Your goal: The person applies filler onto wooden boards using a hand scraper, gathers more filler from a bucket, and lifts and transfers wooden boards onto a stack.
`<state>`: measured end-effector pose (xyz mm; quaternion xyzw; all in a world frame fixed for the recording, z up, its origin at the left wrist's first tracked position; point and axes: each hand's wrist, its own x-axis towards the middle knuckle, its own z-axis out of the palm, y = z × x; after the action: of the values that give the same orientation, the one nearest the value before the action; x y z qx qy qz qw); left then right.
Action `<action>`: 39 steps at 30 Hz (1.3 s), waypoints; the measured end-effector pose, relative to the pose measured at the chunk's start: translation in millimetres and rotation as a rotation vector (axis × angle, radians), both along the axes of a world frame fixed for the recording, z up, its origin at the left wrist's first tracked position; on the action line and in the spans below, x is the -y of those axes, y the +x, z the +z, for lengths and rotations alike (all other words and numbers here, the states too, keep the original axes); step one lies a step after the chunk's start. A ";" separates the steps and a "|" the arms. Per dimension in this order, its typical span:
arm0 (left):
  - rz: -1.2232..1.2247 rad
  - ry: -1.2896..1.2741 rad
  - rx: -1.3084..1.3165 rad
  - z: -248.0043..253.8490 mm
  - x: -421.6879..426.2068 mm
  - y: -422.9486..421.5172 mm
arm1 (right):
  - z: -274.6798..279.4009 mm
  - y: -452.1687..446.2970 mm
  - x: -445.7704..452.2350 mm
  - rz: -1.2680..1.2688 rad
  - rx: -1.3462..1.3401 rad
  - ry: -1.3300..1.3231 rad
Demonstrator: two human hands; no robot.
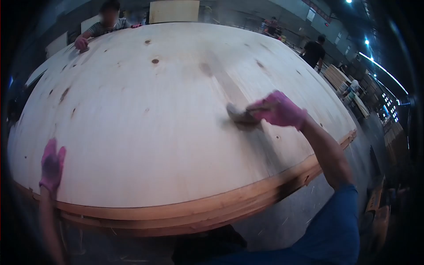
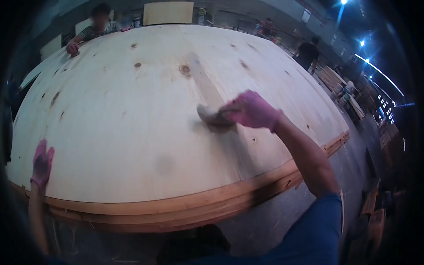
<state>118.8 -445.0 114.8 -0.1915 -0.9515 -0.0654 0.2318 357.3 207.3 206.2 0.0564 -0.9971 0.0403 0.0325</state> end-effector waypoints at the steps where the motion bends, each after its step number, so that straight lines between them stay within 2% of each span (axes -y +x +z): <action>1: -0.009 -0.008 -0.041 -13.6 32.8 -11.3 | 5.9 19.0 11.8 -0.152 0.058 -0.039; 2: -0.013 -0.017 -0.080 -26.9 62.5 -18.9 | -0.9 21.5 0.9 0.007 -0.067 -0.032; 3: -0.016 -0.025 -0.116 -34.4 77.6 -20.0 | -7.1 2.5 -10.8 0.049 -0.125 0.090; 4: 0.015 -0.160 -0.136 -25.0 66.5 -11.5 | -13.0 -21.6 -26.0 0.087 -0.171 0.206; 5: 0.022 -0.123 -0.092 -20.4 62.6 -6.8 | -15.6 -34.3 -31.3 0.124 -0.218 0.324; 8: 0.012 0.020 0.010 -15.8 60.0 -2.2 | -7.5 -38.4 -0.2 -0.246 -0.175 -0.315; 11: -0.104 0.261 0.098 -34.4 82.4 -28.7 | 8.8 18.7 27.0 -0.118 0.045 -0.248; 12: -0.145 0.371 0.130 -47.9 98.3 -42.3 | 7.1 43.1 33.4 -0.055 0.018 -0.265; 13: -0.151 0.356 0.126 -52.1 101.5 -47.0 | 4.1 64.9 41.4 0.116 -0.087 -0.052; 14: -0.158 0.340 0.122 -56.2 104.7 -51.7 | 2.3 88.0 58.8 -0.035 -0.020 -0.235; 15: -0.124 0.212 0.070 -53.8 100.7 -47.3 | -2.6 106.3 65.3 -0.013 -0.061 -0.152; 16: -0.094 0.085 0.018 -53.0 99.1 -46.9 | -5.5 111.8 84.8 -0.045 -0.077 -0.215; 18: -0.358 0.773 0.437 -65.1 113.3 -62.0 | -3.0 115.2 121.6 -0.131 -0.076 -0.345; 20: -0.436 0.804 0.572 -52.1 104.7 -66.5 | 8.7 110.9 144.3 -0.194 -0.046 -0.463; 21: -0.370 0.502 0.478 -41.8 103.5 -58.2 | 9.2 107.9 135.9 -0.288 -0.007 -0.646; 23: -0.263 0.176 0.354 -23.1 115.7 -54.2 | 13.6 100.8 114.0 -0.365 -0.279 -0.979; 24: -0.233 0.132 0.343 -11.5 129.4 -56.4 | 18.5 99.9 92.5 -0.361 -0.374 -1.018; 25: -0.197 0.096 0.334 -1.6 142.1 -56.7 | 26.8 101.4 63.2 -0.350 -0.465 -1.048; 26: -0.156 0.064 0.325 7.1 153.6 -56.0 | 27.5 102.6 24.3 -0.323 -0.562 -0.767; 28: -0.067 -0.016 0.295 19.4 167.3 -58.0 | 32.1 108.4 -8.0 -0.458 -0.715 -0.742; 30: -0.092 -0.113 0.215 7.2 187.0 -72.7 | 38.2 105.4 -20.0 -0.784 -0.802 -1.256; 33: -0.094 -0.204 0.162 -4.2 203.8 -86.5 | -25.5 112.5 -72.2 -0.641 -0.474 -1.652; 34: -0.076 -0.198 0.167 -5.8 202.9 -85.4 | -27.6 109.2 -51.7 -0.931 -0.437 -1.035; 35: -0.053 -0.180 0.175 -7.8 204.3 -81.9 | -27.8 102.5 -63.8 -0.852 -0.460 -0.940; 37: -0.008 -0.138 0.191 -6.4 200.7 -81.4 | 8.4 73.4 -15.2 -0.856 -0.300 -0.815; 38: 0.006 -0.095 0.201 -10.3 201.9 -81.5 | 8.4 60.7 -8.0 -0.998 -0.294 -0.521; 39: 0.013 -0.006 0.220 -15.7 206.5 -88.4 | 9.5 72.6 -5.4 -0.858 -0.197 -0.457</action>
<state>30.4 -651.6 99.1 -0.1779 -0.9725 -0.0818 0.1261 429.9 212.7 215.6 -0.3639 -0.8884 0.2352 0.1517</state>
